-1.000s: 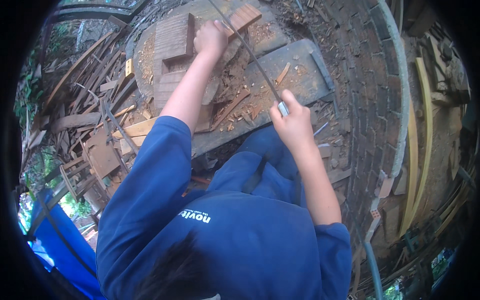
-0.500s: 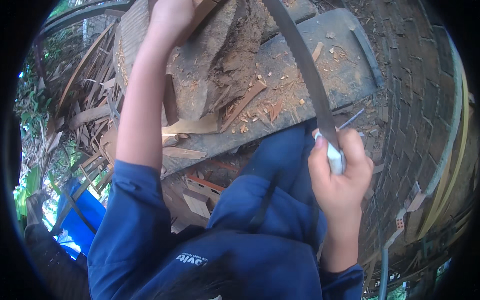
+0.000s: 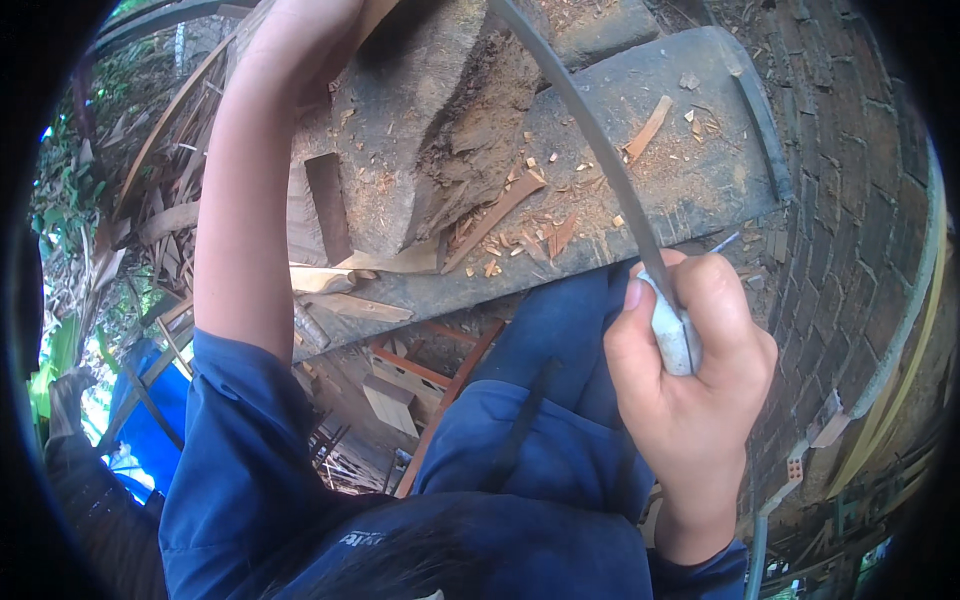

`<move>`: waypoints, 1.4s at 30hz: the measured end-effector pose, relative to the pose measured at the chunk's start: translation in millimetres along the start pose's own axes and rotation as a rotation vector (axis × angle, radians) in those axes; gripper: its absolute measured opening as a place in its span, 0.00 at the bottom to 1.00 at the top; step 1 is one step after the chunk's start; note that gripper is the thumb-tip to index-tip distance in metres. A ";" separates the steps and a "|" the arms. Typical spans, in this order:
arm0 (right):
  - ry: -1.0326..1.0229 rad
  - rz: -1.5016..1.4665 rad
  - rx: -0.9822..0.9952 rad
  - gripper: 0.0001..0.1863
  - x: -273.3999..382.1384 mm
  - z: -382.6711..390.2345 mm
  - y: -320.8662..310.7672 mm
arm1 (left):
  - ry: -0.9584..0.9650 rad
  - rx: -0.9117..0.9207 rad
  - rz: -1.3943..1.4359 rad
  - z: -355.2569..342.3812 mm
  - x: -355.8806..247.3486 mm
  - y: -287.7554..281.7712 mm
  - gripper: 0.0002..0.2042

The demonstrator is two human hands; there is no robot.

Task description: Sawing a piece of wood and then hammering a nail into it at a workbench.

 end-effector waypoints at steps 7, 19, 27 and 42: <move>-0.014 0.071 0.066 0.07 12.5 0.4 1.3 | 0.675 -0.527 -0.245 5.1 5.4 31.5 0.16; -0.025 0.228 0.074 0.07 -28.0 56.5 -19.6 | -0.049 -0.461 0.108 10.9 17.4 41.3 0.22; -0.140 0.254 0.106 0.09 23.4 -15.8 32.5 | 0.048 -0.593 0.080 9.6 11.8 40.1 0.17; -0.157 0.174 0.102 0.07 1.0 2.8 34.1 | -0.036 -0.462 0.200 8.0 15.6 36.2 0.18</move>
Point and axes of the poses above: each hand's wrist, its own z-axis away from the middle knuckle, its own y-axis out of the palm, x = y × z, the point moved 4 cm from there along -z, towards the middle knuckle, and after that the axes turned 4 degrees about y, right-handed, at the moved point
